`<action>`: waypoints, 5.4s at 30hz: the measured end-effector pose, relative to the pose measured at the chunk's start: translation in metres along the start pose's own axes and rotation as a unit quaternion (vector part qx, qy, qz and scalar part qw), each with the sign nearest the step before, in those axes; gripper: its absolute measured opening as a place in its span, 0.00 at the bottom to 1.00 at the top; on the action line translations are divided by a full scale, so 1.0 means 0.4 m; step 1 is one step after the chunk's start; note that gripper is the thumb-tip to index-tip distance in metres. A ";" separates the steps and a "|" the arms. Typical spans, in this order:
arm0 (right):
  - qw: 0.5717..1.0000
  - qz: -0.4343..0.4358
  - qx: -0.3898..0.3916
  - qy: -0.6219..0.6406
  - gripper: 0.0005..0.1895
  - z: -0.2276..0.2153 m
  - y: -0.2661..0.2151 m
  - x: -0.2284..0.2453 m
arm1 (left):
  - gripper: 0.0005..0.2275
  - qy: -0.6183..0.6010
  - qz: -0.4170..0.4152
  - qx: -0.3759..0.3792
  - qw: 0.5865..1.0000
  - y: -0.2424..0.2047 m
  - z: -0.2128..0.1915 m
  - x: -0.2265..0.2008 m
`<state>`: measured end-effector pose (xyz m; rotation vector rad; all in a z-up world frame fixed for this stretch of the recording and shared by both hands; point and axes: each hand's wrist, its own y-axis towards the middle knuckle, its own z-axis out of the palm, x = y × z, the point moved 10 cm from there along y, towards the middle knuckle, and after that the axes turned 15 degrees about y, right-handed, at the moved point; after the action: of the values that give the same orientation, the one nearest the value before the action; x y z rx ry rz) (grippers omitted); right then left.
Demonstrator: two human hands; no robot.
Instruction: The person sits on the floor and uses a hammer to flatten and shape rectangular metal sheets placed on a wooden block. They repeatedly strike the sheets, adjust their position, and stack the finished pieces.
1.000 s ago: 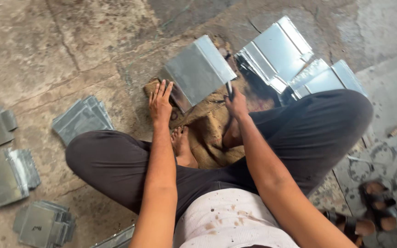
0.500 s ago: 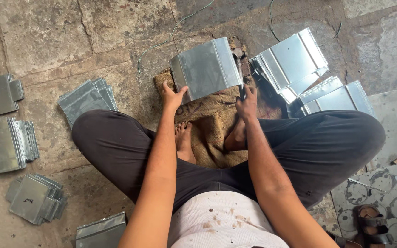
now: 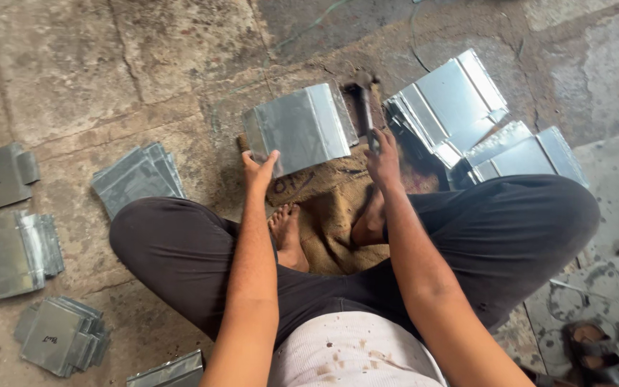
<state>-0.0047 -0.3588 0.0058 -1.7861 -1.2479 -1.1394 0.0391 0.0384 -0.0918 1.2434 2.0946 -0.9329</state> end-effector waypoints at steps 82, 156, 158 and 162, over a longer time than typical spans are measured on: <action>0.998 0.061 0.006 -0.013 0.32 0.025 0.049 -0.041 | 0.42 0.150 -0.089 -0.086 0.981 0.041 -0.080 -0.072; 0.939 0.263 0.144 0.169 0.07 0.068 -0.238 0.059 | 0.43 0.121 -0.089 -0.081 0.985 0.050 0.010 -0.077; 0.927 0.221 0.103 0.285 0.07 0.000 -0.190 0.155 | 0.43 0.114 -0.098 -0.087 0.985 0.044 0.003 -0.075; 0.896 -0.076 0.067 0.433 0.12 -0.249 -0.147 0.473 | 0.43 0.135 -0.063 -0.098 0.984 0.048 0.002 -0.087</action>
<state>-0.0577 -0.3586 0.2210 -0.8760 -0.8745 -1.6334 0.0716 0.0259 -0.0728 1.2015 2.4341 -0.6181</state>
